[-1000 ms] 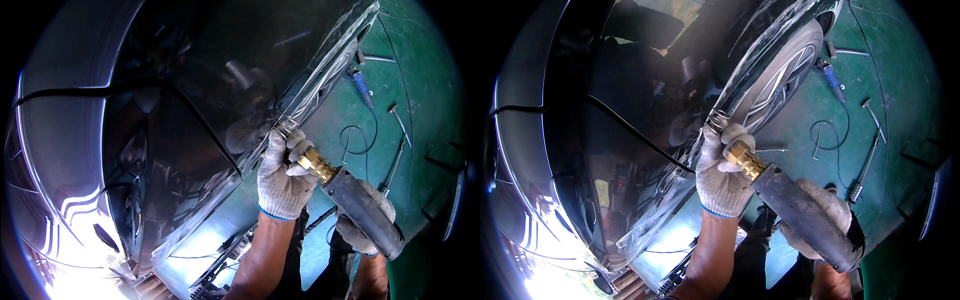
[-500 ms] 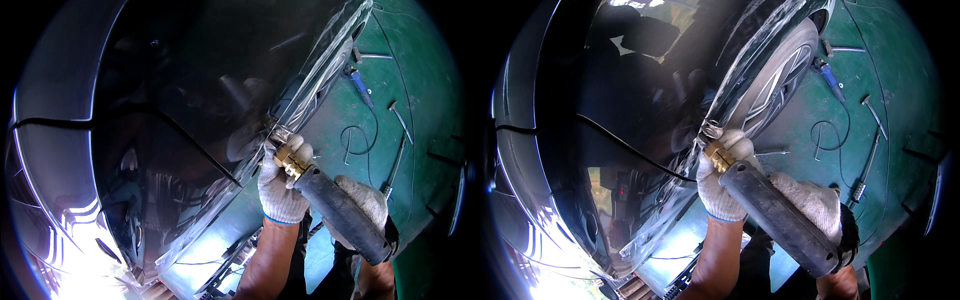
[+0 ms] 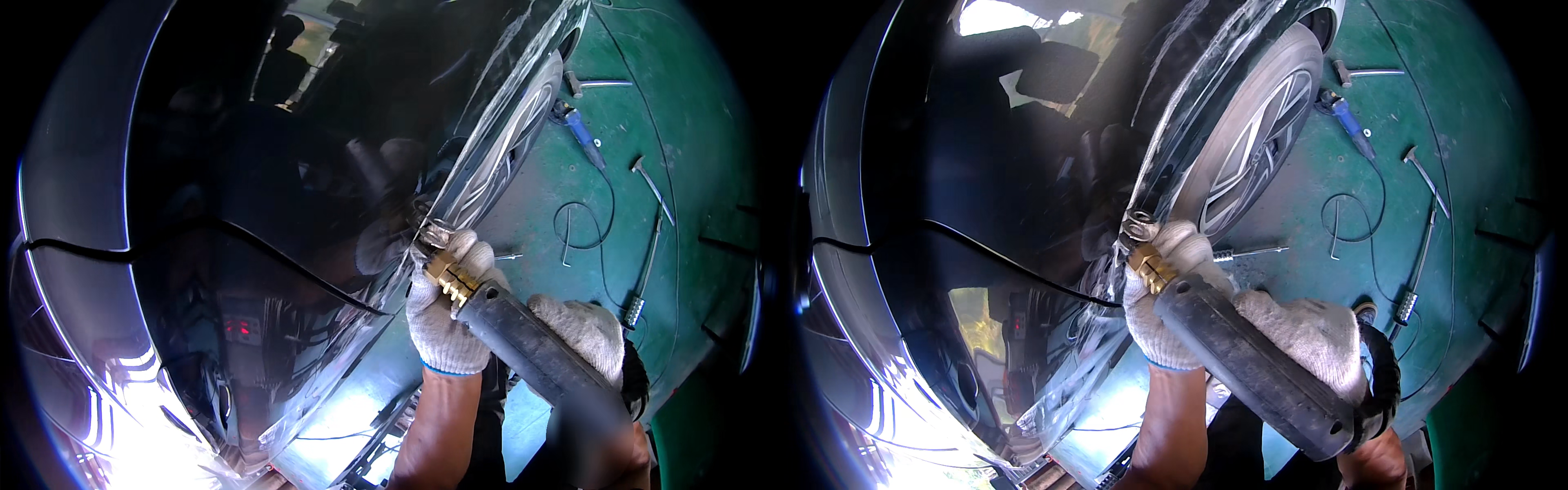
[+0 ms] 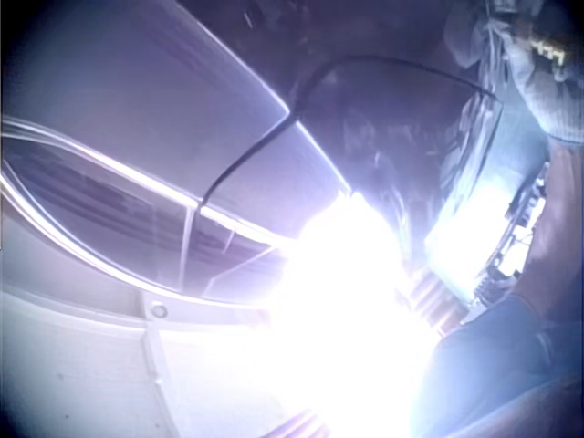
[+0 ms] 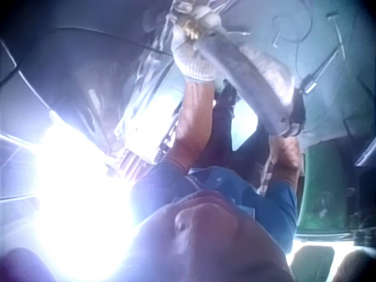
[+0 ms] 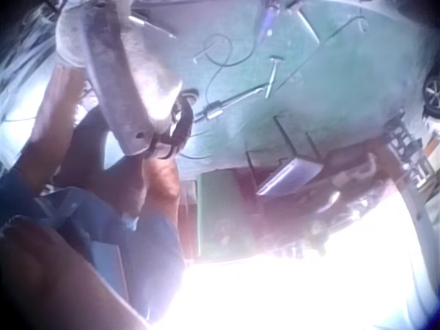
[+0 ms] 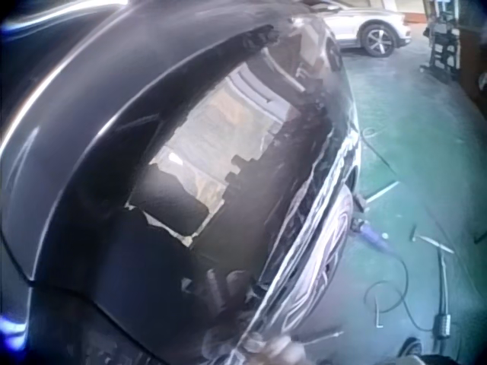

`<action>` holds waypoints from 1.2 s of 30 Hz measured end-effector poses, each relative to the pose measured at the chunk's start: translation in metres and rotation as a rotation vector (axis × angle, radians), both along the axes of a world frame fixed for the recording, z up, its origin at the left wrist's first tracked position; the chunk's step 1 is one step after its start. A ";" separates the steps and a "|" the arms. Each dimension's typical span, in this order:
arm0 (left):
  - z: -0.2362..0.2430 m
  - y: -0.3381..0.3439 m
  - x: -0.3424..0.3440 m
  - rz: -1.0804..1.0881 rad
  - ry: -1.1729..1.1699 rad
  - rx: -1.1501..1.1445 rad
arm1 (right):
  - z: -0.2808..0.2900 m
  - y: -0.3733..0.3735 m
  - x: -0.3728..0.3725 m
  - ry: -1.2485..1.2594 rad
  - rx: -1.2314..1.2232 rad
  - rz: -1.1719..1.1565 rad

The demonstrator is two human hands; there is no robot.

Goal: The person uses a pneumatic dent puller to remove a dent from the rear quarter panel of a dark-colored car. They attach the puller to the damaged area, apply heat with a heat gun, and then use a grinder to smooth the surface. The process involves repeated heating and pulling to gradually reshape the metal.

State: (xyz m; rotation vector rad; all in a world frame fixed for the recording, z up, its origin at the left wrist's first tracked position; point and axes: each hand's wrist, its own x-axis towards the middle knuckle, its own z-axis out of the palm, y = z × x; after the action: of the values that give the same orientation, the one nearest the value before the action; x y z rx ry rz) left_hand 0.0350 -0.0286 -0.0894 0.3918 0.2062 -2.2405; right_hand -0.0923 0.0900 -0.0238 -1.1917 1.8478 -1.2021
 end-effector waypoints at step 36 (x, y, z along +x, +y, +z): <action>0.046 0.010 0.014 -0.078 -0.469 -0.199 | -0.038 0.095 0.003 -0.042 -0.079 -0.164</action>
State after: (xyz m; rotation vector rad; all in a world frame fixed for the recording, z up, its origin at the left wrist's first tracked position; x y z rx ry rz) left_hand 0.0489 -0.0188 -0.0434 0.8086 -0.2798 -2.1500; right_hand -0.0892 0.1848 -0.0623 -1.0645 1.9124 -1.3915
